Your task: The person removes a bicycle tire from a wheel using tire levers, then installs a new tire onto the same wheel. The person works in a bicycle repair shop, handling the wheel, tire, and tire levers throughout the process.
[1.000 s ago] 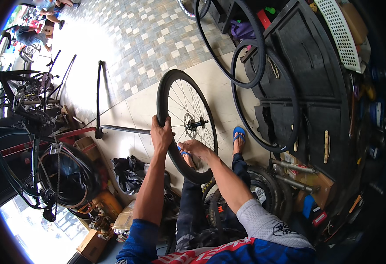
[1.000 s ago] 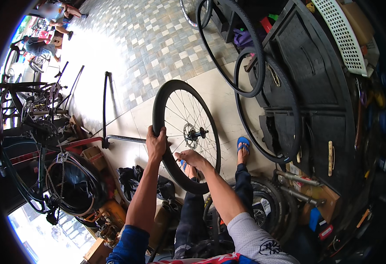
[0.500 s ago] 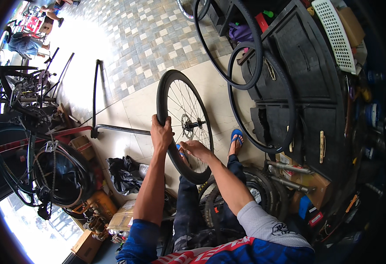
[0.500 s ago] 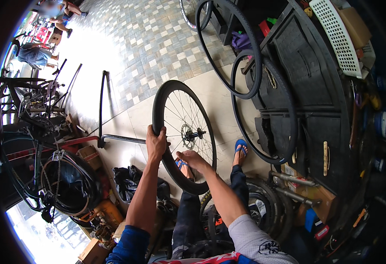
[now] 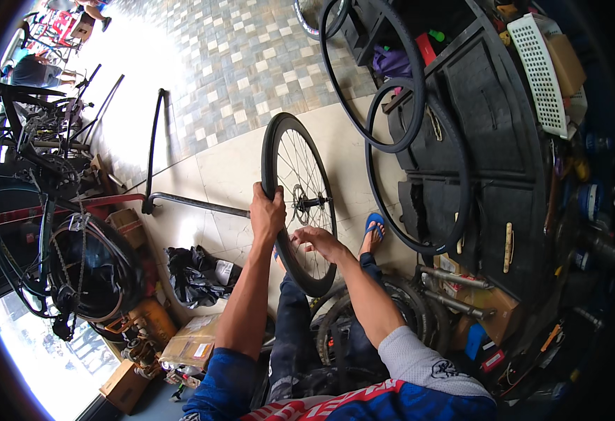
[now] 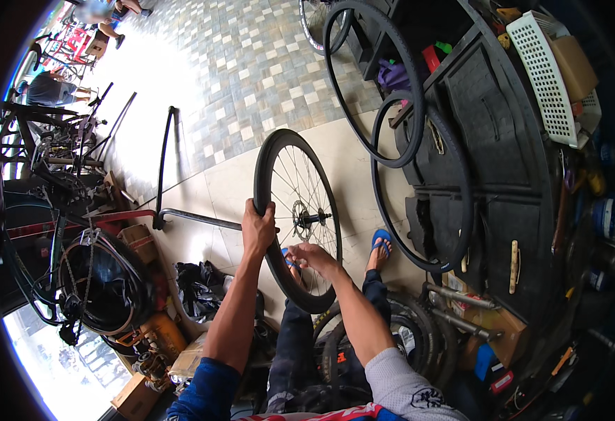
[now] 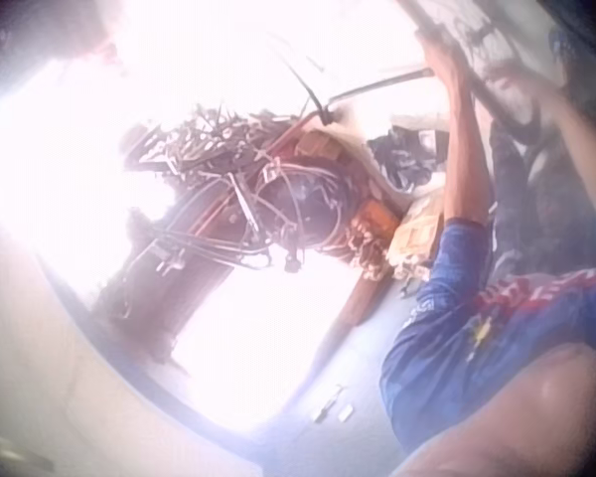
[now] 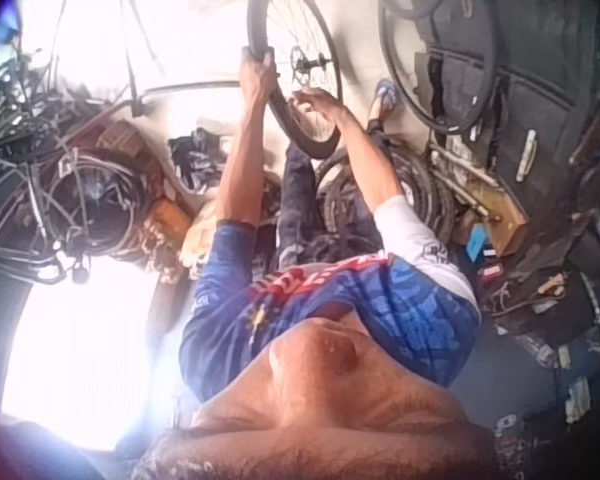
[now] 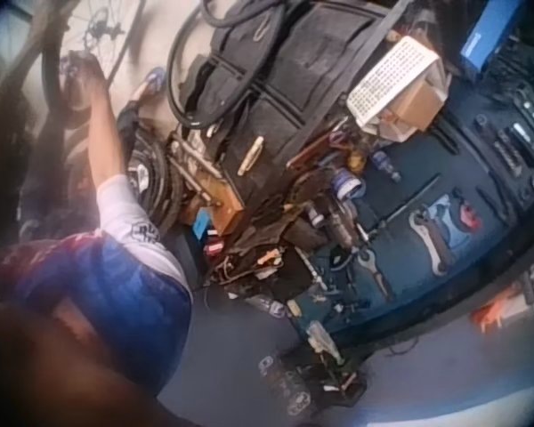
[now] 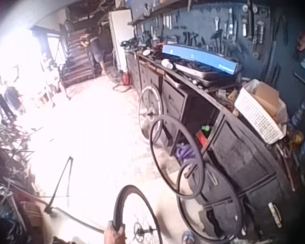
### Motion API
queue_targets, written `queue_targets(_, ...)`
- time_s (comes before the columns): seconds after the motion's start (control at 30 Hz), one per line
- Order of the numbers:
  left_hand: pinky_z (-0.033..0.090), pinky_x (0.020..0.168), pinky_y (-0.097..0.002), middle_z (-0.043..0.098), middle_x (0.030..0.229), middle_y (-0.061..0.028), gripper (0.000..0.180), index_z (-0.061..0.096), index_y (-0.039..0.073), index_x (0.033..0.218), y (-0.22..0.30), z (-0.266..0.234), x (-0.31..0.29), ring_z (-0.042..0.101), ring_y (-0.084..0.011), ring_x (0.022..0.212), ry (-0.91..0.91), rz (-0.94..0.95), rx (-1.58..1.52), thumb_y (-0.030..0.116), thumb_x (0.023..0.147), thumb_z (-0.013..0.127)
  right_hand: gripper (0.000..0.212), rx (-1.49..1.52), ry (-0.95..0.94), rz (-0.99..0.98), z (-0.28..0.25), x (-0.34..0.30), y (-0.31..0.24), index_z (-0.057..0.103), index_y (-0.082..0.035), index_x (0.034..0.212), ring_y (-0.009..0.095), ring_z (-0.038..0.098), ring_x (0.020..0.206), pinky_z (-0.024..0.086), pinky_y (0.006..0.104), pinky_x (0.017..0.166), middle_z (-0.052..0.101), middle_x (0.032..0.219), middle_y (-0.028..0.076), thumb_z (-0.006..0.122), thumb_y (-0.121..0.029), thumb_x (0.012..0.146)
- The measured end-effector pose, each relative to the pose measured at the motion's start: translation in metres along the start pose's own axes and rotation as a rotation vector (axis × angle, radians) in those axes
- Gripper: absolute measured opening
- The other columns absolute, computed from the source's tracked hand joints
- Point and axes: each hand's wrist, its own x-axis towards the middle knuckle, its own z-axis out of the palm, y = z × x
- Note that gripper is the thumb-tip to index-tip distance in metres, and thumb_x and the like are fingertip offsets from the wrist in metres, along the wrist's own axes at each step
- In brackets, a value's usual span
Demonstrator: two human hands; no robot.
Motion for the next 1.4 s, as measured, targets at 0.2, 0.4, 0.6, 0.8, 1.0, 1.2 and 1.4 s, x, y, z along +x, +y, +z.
queue_targets(0.2,0.052,0.080,-0.0533,0.070,0.090,-0.0301,0.044,0.054,0.000,0.114,0.013,0.005,0.003,0.068,-0.0496,0.086,-0.060,-0.066,0.018,0.040,0.098,0.065,0.027,0.207,-0.031,-0.030,-0.004,-0.003,0.005,0.070,-0.010,0.112,0.007,0.059,0.095,0.047,0.0267,0.081,0.068,0.103,-0.003,0.072,-0.032,0.096)
queue_targets(0.4,0.054,0.079,-0.0405,0.073,0.104,-0.0171,0.063,0.059,-0.003,0.133,-0.016,0.004,-0.055,0.071,-0.0289,0.095,-0.199,0.012,-0.365,0.045,0.094,0.073,0.036,0.266,0.027,-0.129,-0.011,-0.008,-0.006,0.068,-0.012,0.122,0.009,0.060,0.095,0.048,0.0279,0.082,0.066,0.104,-0.004,0.071,-0.039,0.098)
queue_targets(0.6,0.053,0.070,-0.0297,0.062,0.104,-0.0056,0.059,0.049,-0.003,0.147,-0.052,0.030,-0.130,0.062,-0.0137,0.080,-0.396,-0.254,-0.701,0.019,0.095,0.065,0.040,-0.012,0.253,-0.096,-0.032,-0.038,-0.014,0.065,-0.014,0.131,0.008,0.061,0.095,0.050,0.0265,0.079,0.065,0.108,-0.005,0.069,-0.040,0.100)
queue_targets(0.8,0.046,0.058,-0.0288,0.059,0.076,-0.0024,0.052,0.057,-0.002,0.138,-0.025,0.032,-0.121,0.056,-0.0117,0.063,-0.340,-0.244,-0.501,0.023,0.093,0.066,0.035,-0.200,0.369,-0.103,-0.028,-0.072,-0.018,0.066,-0.014,0.128,0.006,0.063,0.087,0.050,0.0248,0.073,0.065,0.101,-0.005,0.063,-0.040,0.105)
queue_targets(1.0,0.043,0.055,-0.0301,0.058,0.069,-0.0021,0.034,0.066,0.001,0.110,-0.008,0.029,-0.100,0.055,-0.0115,0.059,-0.382,-0.231,-0.451,0.032,0.096,0.064,0.046,-0.160,0.537,-0.432,0.011,-0.072,-0.047,0.061,-0.003,0.130,0.012,0.063,0.084,0.053,0.0293,0.072,0.066,0.097,0.005,0.064,-0.041,0.104)
queue_targets(1.2,0.054,0.076,-0.0335,0.073,0.097,-0.0122,0.038,0.065,-0.005,0.113,0.005,0.036,-0.094,0.068,-0.0184,0.088,-0.343,-0.126,-0.545,0.030,0.097,0.063,0.073,-0.474,0.578,-0.623,0.039,-0.061,-0.083,0.048,-0.001,0.141,0.025,0.065,0.093,0.054,0.0370,0.082,0.060,0.119,0.019,0.074,-0.050,0.094)
queue_targets(1.4,0.055,0.084,-0.0367,0.074,0.105,-0.0191,0.043,0.065,-0.007,0.116,0.007,0.050,-0.095,0.071,-0.0227,0.096,-0.336,-0.117,-0.523,0.032,0.097,0.063,0.086,-0.497,0.635,-0.497,0.036,-0.056,-0.092,0.045,0.003,0.143,0.033,0.060,0.110,0.050,0.0431,0.094,0.060,0.120,0.021,0.080,-0.052,0.085)
